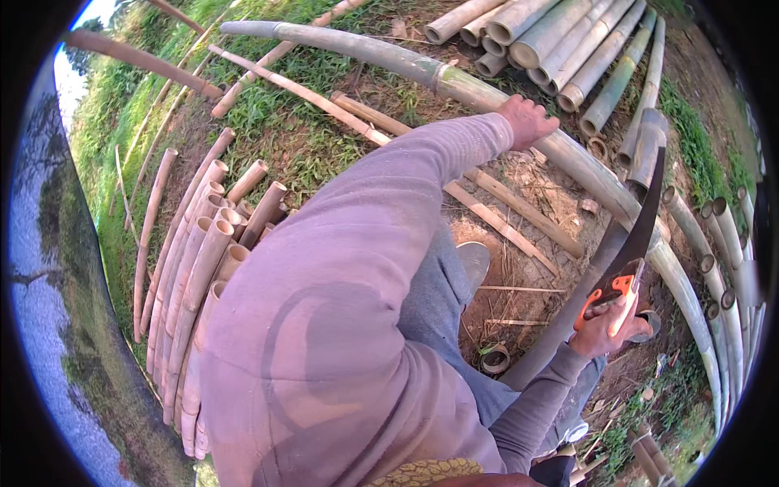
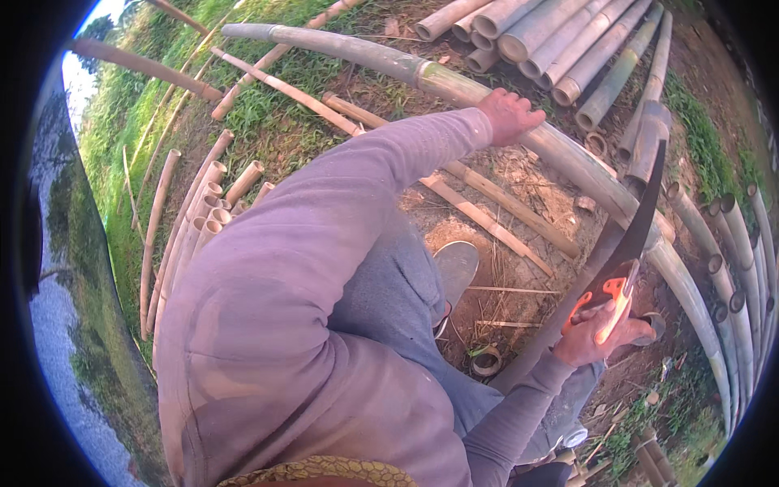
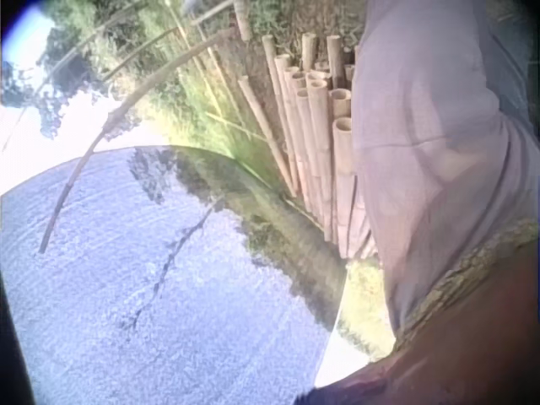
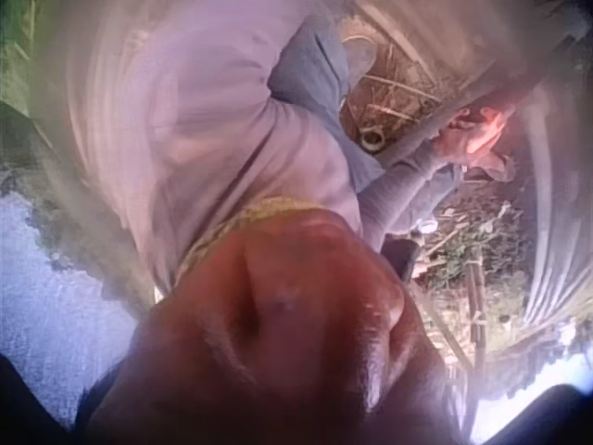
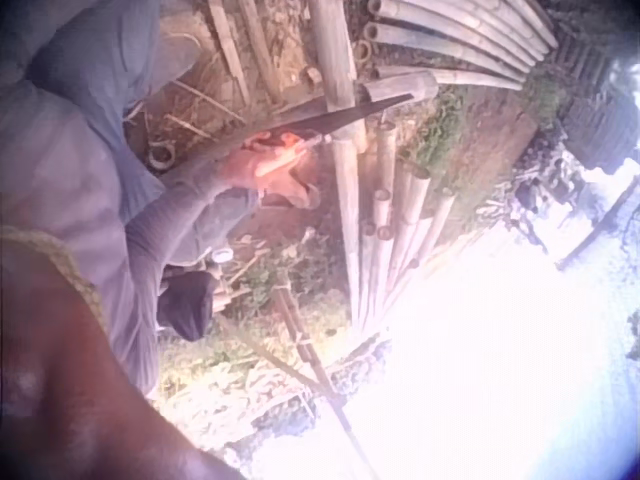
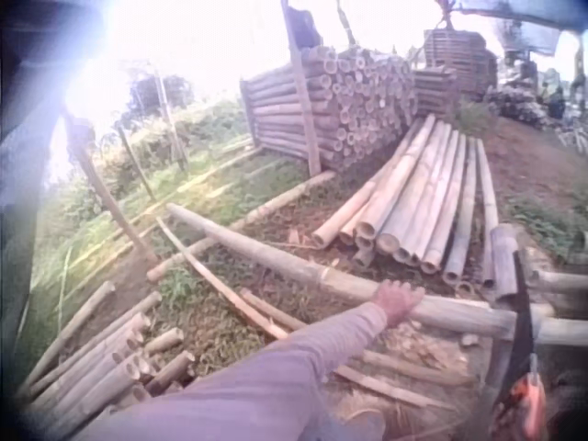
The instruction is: The person sits on the ground and uses a hand saw to cut long bamboo poles into shorter sections. They repeatedly position the bamboo on a makeshift stand, saw through it, and then move the cut pieces aside.
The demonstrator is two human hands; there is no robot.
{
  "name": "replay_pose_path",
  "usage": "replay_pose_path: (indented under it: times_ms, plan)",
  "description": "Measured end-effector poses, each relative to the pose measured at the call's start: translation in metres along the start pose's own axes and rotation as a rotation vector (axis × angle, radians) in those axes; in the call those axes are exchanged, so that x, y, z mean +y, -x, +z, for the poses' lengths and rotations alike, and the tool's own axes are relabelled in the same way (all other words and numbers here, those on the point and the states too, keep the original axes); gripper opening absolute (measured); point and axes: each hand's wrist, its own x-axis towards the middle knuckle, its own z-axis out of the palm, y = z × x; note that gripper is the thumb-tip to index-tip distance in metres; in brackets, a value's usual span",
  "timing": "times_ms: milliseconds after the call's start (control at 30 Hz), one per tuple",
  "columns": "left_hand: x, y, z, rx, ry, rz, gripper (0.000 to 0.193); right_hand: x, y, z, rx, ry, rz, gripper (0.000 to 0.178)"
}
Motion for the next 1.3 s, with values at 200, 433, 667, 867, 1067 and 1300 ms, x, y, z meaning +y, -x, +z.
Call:
replay_pose_path:
  times_ms: [200, 433, 667, 867, 1067, 1300]
  plan:
    - [-0.014, 0.006, -0.007, 0.094, -0.049, 0.015, 0.065, -0.005, -0.002, 0.01, 0.042, 0.006, 0.04, 0.043]
    - [-0.001, 0.0, -0.014, -0.004, -0.03, 0.03, 0.07, -0.026, 0.134, -0.07, 0.019, 0.148, -0.027, 0.059]
    - [0.005, -0.004, -0.025, -0.026, -0.03, 0.012, 0.072, 0.005, -0.001, 0.001, 0.057, 0.07, 0.023, 0.043]
    - [0.002, 0.015, -0.029, -0.092, 0.049, 0.011, 0.057, 0.008, -0.026, 0.005, 0.044, 0.039, -0.015, 0.042]
    - [0.007, 0.033, -0.023, -0.129, 0.05, 0.009, 0.066, -0.004, 0.003, -0.009, -0.07, -0.108, 0.081, 0.046]
    - [0.011, 0.025, -0.027, -0.173, 0.038, 0.002, 0.065, -0.009, 0.015, -0.005, 0.035, 0.098, -0.002, 0.047]
